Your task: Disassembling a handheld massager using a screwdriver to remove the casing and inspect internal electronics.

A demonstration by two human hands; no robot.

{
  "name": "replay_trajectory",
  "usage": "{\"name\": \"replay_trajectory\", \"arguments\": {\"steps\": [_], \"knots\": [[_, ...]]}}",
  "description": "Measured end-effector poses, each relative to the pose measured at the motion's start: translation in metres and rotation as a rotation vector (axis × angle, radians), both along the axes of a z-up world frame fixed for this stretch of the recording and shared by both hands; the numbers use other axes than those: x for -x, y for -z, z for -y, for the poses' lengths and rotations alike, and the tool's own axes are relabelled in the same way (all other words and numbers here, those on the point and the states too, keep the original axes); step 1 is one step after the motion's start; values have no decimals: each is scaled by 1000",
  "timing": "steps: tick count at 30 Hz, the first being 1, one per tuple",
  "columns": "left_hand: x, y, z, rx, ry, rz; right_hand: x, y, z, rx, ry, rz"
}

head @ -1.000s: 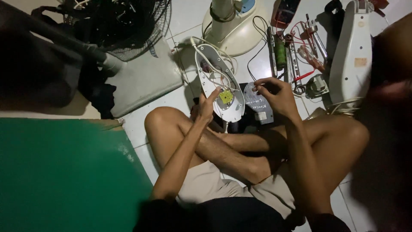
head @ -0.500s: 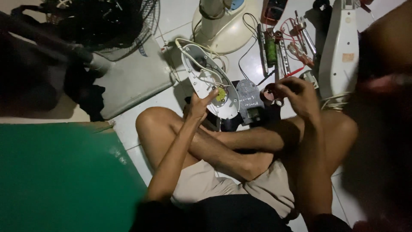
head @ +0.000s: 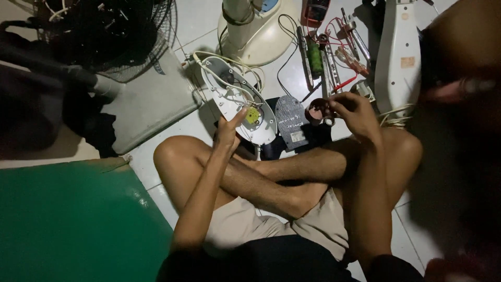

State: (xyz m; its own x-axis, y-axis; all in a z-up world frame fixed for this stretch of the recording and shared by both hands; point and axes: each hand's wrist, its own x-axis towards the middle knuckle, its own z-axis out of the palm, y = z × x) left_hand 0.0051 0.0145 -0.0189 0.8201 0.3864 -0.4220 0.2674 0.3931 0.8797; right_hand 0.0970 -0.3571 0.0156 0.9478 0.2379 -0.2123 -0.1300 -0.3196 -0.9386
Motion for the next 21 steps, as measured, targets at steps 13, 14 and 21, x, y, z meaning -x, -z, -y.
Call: {"name": "replay_trajectory", "arguments": {"steps": [13, 14, 21], "knots": [[10, 43, -21, 396, 26, 193, 16, -22, -37, 180, -112, -12], [11, 38, -23, 413, 40, 191, 12, -13, -33, 195, -112, 20], [10, 59, -27, 374, 37, 222, -7, 35, 4, 409, -27, 74]]}}
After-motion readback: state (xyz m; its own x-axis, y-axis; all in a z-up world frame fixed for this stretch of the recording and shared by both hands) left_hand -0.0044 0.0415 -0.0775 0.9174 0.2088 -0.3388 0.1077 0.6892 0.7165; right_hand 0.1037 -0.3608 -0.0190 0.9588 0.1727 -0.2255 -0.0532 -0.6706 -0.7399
